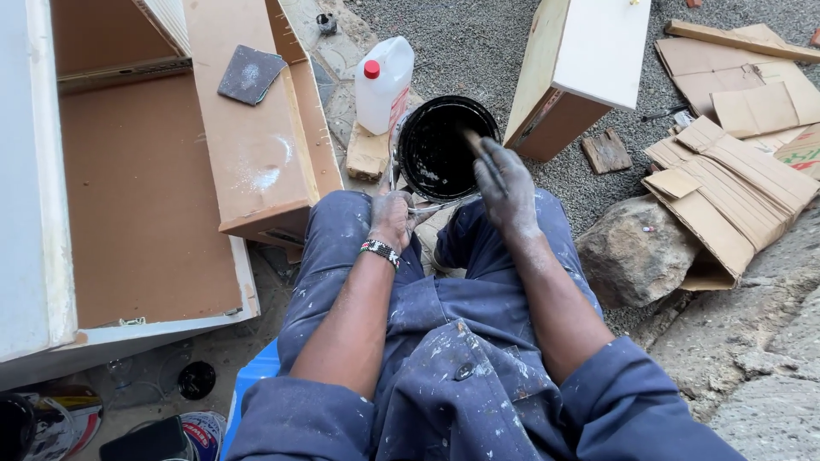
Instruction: The person stirs a can of black paint with a stick while sitting on a low stool. They then pick up a sanding block and sand the edges and surfaces of a wooden drawer front.
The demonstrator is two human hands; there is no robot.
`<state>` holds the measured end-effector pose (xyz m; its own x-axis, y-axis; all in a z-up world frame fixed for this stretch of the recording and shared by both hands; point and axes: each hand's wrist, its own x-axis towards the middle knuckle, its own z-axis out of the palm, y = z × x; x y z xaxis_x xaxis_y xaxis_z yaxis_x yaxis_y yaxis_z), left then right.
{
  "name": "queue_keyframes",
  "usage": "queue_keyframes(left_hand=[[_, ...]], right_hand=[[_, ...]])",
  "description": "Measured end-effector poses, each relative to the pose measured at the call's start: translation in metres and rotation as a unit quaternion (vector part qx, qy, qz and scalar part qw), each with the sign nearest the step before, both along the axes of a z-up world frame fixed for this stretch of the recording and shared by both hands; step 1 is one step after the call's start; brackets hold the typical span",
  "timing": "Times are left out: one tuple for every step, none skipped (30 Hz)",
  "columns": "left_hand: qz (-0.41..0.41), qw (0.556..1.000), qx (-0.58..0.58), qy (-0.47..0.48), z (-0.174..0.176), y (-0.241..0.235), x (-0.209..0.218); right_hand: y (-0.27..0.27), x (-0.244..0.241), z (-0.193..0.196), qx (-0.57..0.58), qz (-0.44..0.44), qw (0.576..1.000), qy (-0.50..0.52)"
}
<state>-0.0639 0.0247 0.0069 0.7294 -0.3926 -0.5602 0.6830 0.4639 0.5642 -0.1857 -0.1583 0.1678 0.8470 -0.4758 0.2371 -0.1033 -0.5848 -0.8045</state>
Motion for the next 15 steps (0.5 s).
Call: queue_keyframes(left_hand=[[-0.001, 1.000, 0.000, 0.000, -0.013, -0.001, 0.004], [0.001, 1.000, 0.010, 0.000, -0.027, -0.003, 0.006], [0.003, 1.000, 0.020, 0.000, -0.040, -0.006, 0.007], [0.000, 1.000, 0.020, 0.001, -0.048, -0.008, 0.007], [0.003, 0.999, 0.036, 0.002, -0.056, -0.009, 0.007], [0.007, 0.999, 0.053, 0.001, -0.063, -0.010, 0.009], [0.005, 0.999, 0.053, 0.000, -0.061, -0.010, 0.009], [0.006, 0.999, 0.047, 0.003, -0.059, -0.010, 0.009], [0.007, 0.999, 0.042, 0.005, -0.056, -0.009, 0.009], [0.007, 0.999, 0.042, 0.004, -0.056, -0.009, 0.008], [0.011, 0.999, 0.042, 0.008, -0.055, -0.009, 0.008], [0.015, 0.999, 0.041, 0.012, -0.055, -0.010, 0.006], [0.014, 0.999, 0.040, 0.012, -0.046, -0.010, 0.005], [0.010, 0.998, 0.060, 0.002, -0.038, -0.009, 0.004], [0.007, 0.997, 0.080, -0.009, -0.029, -0.009, 0.002]], right_hand=[[0.003, 0.000, -0.008, 0.000, -0.001, 1.000, 0.000], [0.004, -0.001, -0.016, 0.020, 0.057, 0.998, 0.013], [0.005, -0.002, -0.025, 0.041, 0.114, 0.992, 0.027], [0.005, -0.002, -0.023, 0.041, 0.112, 0.993, 0.028], [0.004, -0.001, -0.022, 0.018, 0.099, 0.995, 0.026], [0.004, 0.002, -0.019, -0.004, 0.087, 0.996, 0.023], [-0.002, 0.001, -0.016, -0.004, 0.085, 0.996, 0.022], [-0.006, 0.000, -0.013, -0.040, 0.048, 0.997, 0.038], [-0.011, 0.000, -0.010, -0.076, 0.011, 0.996, 0.053], [-0.014, -0.002, -0.020, -0.077, 0.010, 0.996, 0.052], [-0.017, -0.004, -0.031, -0.079, 0.005, 0.992, 0.102], [-0.021, -0.008, -0.041, -0.082, 0.000, 0.985, 0.154], [-0.014, -0.007, -0.040, -0.082, -0.001, 0.985, 0.154], [-0.007, -0.005, -0.040, -0.020, 0.047, 0.990, 0.128], [0.001, -0.005, -0.040, 0.043, 0.095, 0.989, 0.102]])
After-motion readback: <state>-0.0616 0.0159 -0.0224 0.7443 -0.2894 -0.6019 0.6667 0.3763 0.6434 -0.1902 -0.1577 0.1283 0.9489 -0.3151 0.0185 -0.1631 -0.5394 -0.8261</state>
